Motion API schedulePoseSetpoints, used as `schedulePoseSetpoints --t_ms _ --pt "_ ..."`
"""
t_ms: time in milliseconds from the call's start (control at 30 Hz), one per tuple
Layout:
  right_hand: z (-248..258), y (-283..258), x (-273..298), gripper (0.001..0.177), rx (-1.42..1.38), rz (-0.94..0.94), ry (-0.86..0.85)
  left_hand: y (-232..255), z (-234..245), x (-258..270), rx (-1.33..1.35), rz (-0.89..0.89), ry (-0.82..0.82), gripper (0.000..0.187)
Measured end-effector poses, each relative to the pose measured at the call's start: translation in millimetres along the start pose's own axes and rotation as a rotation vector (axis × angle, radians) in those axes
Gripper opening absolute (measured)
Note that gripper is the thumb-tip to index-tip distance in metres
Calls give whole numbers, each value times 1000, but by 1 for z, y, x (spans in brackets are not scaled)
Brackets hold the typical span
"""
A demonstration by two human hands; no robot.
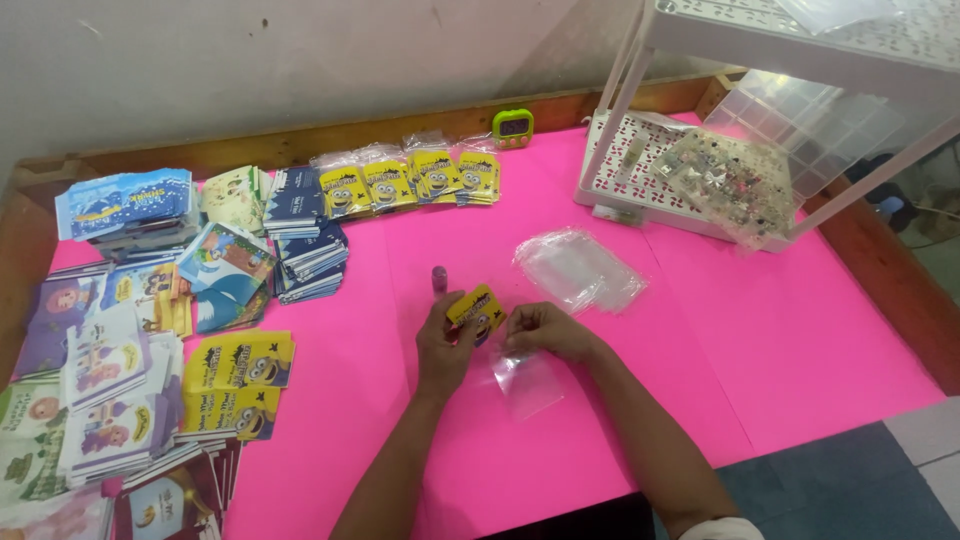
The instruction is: Packaging cards into plastic bags and marking small white paper slips with a marker
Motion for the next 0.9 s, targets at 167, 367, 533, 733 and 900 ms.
schedulePoseSetpoints --t_ms 167,367,533,733,900 --pt "-2 5 -6 23 245 -19 20 -10 6 -1 39 25 96 40" --pt "9 15 -13 23 289 -25 65 6 10 -5 310 151 235 70" --pt "-10 -11 -1 22 323 19 126 -5 3 -4 283 214 132 72" --pt "0 -1 -7 21 193 132 127 11 4 -8 323 186 101 77" --pt "-19 -24 3 18 281 160 178 13 1 -5 278 190 58 84"
Point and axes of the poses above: each hand's wrist, its own x-axis away from the middle knuckle, its own z-axis out of the back of the hand, y = z × x, the point moved 5 cm from there along -x, towards the middle knuckle, and after that the axes turned 11 degrees about -z, right-handed, at the moved point
